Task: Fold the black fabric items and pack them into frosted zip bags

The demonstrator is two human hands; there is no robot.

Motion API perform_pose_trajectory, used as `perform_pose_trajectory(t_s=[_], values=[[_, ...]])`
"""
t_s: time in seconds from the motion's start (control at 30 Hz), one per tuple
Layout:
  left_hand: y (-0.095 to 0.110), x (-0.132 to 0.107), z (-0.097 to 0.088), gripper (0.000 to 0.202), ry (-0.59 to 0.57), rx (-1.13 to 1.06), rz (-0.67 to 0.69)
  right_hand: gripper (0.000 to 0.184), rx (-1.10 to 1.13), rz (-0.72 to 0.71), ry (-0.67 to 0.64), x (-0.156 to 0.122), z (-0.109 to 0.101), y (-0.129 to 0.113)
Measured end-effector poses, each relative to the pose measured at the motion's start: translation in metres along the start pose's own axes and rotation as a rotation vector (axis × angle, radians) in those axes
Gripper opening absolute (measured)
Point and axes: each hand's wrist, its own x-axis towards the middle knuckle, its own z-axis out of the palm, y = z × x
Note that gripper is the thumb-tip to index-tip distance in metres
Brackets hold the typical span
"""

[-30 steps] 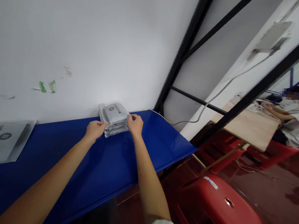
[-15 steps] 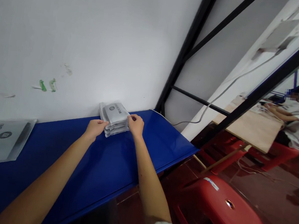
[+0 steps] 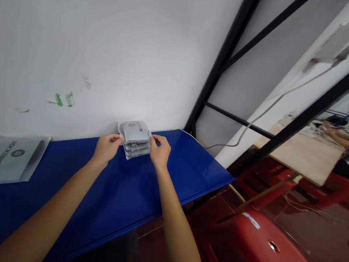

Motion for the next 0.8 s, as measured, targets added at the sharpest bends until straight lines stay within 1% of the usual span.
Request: perform_pose_trajectory(t_s=[0.07, 0.13, 0.23, 0.3, 0.4, 0.5, 0.6, 0.7, 0.73, 0.8], values=[[-0.001, -0.009, -0.013, 0.022, 0.011, -0.006, 0.025, 0.021, 0.031, -0.034, -0.004, -0.012, -0.001, -0.008], [-0.004, -0.020, -0.029, 0.023, 0.039, 0.007, 0.061, 0.018, 0.063, -0.098, -0.014, -0.026, 0.001, -0.016], [-0.016, -0.037, -0.055, 0.026, 0.086, 0.040, 0.090, 0.015, 0.078, -0.207, -0.067, -0.049, 0.009, -0.027], [-0.027, -0.048, -0.073, 0.029, 0.105, 0.053, 0.069, 0.014, 0.077, -0.255, -0.118, -0.064, 0.015, -0.033], [-0.048, -0.065, -0.099, 0.032, 0.113, 0.066, -0.007, 0.013, 0.078, -0.300, -0.204, -0.088, 0.026, -0.038], [-0.067, -0.084, -0.120, 0.035, 0.128, 0.070, -0.073, 0.013, 0.061, -0.336, -0.324, -0.111, 0.034, -0.039], [-0.081, -0.102, -0.136, 0.035, 0.126, 0.114, -0.100, 0.013, 0.027, -0.367, -0.445, -0.130, 0.037, -0.036], [-0.088, -0.116, -0.146, 0.031, 0.080, 0.207, -0.101, 0.012, -0.029, -0.385, -0.539, -0.140, 0.037, -0.033], [-0.089, -0.120, -0.149, 0.031, 0.076, 0.256, -0.088, 0.012, -0.055, -0.386, -0.552, -0.142, 0.037, -0.032], [-0.093, -0.124, -0.153, 0.033, 0.118, 0.375, -0.043, 0.012, -0.103, -0.389, -0.532, -0.144, 0.037, -0.032]])
